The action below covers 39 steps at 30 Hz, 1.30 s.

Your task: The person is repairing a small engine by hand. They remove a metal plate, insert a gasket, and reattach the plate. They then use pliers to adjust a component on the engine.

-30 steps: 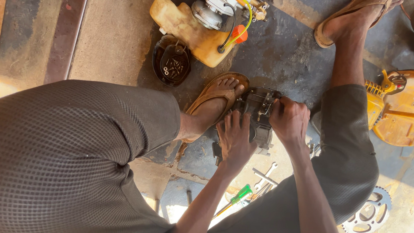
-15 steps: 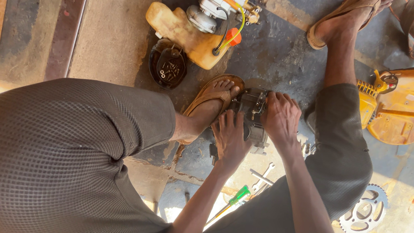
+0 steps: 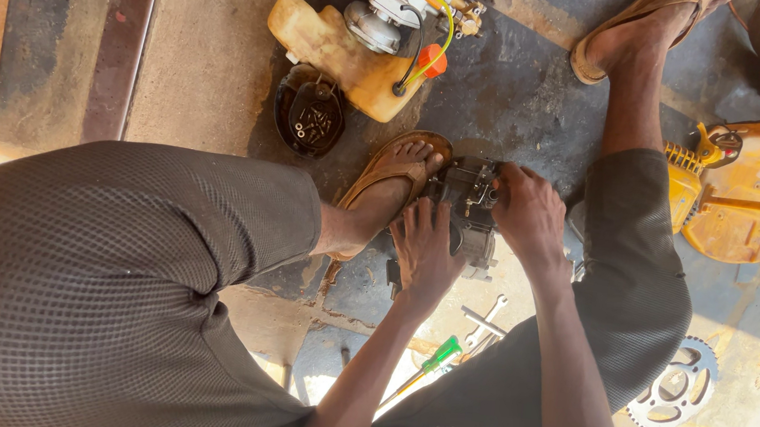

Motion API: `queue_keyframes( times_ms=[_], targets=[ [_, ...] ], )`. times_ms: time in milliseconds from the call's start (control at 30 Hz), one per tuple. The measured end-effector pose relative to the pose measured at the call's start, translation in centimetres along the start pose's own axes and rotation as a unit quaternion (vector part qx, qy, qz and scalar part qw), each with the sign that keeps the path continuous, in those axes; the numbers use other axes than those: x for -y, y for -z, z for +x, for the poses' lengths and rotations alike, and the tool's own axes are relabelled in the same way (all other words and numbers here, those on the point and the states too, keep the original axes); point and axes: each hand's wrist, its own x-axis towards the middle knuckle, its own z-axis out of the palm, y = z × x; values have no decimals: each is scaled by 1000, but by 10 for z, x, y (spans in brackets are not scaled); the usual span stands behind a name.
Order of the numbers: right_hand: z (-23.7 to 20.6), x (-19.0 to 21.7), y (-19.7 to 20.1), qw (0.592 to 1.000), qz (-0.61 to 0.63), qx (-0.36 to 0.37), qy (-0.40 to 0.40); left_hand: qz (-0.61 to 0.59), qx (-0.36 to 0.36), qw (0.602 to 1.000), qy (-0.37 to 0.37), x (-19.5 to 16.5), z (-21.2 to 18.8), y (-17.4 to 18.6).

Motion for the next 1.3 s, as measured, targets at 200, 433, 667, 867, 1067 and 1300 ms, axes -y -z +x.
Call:
queue_keyframes(
  times_ms=[200,433,667,867,1067,1300],
  targets=[
    [8,-10,-10,1000,13,-1,-28,-5,-3,1000,-2,-1,-1,-1],
    [15,-16,-13,999,6,8,-33,-5,-14,1000,-6,-1,-2,-2],
    [34,-32,-17,988,-5,116,-105,1,5,1000,-1,0,1,-4],
    [46,-45,-17,984,3,145,-106,-4,15,1000,1,0,1,-4],
    [50,-53,-11,985,-9,109,-129,0,-14,1000,-15,-1,2,-4],
    [51,-65,-16,997,52,47,-12,6,-6,1000,-7,0,1,-5]
  ],
)
